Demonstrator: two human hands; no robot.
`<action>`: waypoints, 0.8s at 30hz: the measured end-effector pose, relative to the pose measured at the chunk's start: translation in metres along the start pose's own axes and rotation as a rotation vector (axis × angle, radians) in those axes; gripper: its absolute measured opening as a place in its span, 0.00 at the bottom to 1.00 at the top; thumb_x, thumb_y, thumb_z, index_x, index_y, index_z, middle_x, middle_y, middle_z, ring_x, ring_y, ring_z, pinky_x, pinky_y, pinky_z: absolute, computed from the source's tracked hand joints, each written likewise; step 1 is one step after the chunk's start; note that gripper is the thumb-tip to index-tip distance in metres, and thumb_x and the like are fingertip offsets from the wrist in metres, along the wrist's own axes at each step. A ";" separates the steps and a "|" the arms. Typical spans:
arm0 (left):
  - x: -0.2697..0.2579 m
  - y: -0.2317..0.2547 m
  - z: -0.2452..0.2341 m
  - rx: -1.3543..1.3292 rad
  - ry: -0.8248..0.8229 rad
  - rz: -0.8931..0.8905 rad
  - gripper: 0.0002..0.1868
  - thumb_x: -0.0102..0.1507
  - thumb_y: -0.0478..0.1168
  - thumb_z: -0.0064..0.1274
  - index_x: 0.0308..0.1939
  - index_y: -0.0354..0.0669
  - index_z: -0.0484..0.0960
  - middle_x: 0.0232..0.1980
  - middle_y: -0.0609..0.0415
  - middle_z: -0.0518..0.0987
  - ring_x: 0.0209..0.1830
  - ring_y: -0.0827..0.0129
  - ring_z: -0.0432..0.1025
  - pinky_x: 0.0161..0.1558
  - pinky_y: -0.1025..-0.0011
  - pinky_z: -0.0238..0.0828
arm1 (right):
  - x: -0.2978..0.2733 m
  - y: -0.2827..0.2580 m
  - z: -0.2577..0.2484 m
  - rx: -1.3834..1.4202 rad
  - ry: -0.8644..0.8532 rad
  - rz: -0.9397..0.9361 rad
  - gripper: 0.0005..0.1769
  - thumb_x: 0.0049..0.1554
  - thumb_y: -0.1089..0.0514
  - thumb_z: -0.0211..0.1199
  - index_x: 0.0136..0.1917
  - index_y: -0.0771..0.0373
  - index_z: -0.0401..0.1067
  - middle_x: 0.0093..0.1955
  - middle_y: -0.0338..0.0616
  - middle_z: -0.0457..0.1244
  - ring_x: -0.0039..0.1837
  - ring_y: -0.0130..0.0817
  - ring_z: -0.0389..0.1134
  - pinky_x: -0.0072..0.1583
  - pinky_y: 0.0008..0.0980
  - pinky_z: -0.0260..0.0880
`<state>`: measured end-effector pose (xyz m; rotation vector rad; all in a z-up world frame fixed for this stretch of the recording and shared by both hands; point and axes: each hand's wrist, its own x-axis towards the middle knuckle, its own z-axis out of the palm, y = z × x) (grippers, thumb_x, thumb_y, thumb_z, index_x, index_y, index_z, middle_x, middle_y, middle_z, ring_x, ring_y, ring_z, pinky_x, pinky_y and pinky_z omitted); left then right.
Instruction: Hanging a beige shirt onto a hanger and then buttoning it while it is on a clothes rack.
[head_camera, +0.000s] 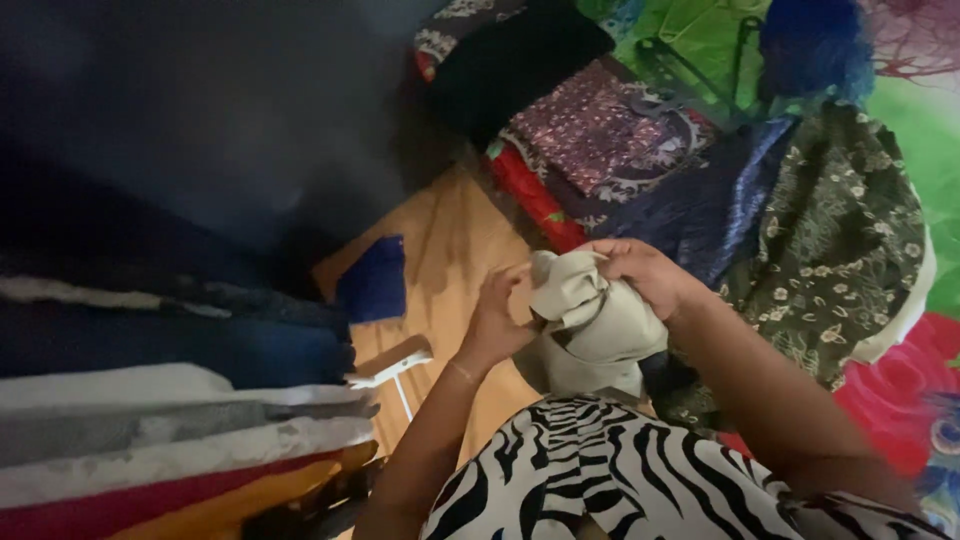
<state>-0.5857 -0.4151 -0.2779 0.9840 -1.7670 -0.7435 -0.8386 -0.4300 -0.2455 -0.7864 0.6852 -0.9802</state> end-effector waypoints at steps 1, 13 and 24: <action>0.005 0.007 -0.006 -0.070 -0.122 0.063 0.48 0.48 0.32 0.64 0.73 0.50 0.69 0.67 0.42 0.69 0.69 0.42 0.65 0.69 0.44 0.60 | 0.003 0.000 0.011 0.038 -0.018 -0.013 0.28 0.47 0.70 0.53 0.61 0.79 0.72 0.48 0.71 0.70 0.46 0.60 0.76 0.45 0.57 0.78; 0.034 -0.015 -0.112 0.622 0.160 0.076 0.49 0.56 0.23 0.47 0.81 0.50 0.55 0.51 0.37 0.75 0.52 0.36 0.71 0.59 0.45 0.66 | 0.019 -0.052 0.019 -0.171 0.039 -0.206 0.24 0.51 0.66 0.57 0.61 0.76 0.71 0.45 0.64 0.70 0.41 0.50 0.76 0.41 0.47 0.79; -0.041 -0.065 -0.134 -0.048 0.522 -0.163 0.22 0.59 0.26 0.41 0.51 0.46 0.82 0.56 0.48 0.81 0.60 0.53 0.75 0.65 0.59 0.67 | 0.020 0.013 0.078 -0.744 -0.257 -0.308 0.13 0.60 0.66 0.63 0.59 0.64 0.78 0.45 0.45 0.73 0.45 0.27 0.72 0.45 0.28 0.71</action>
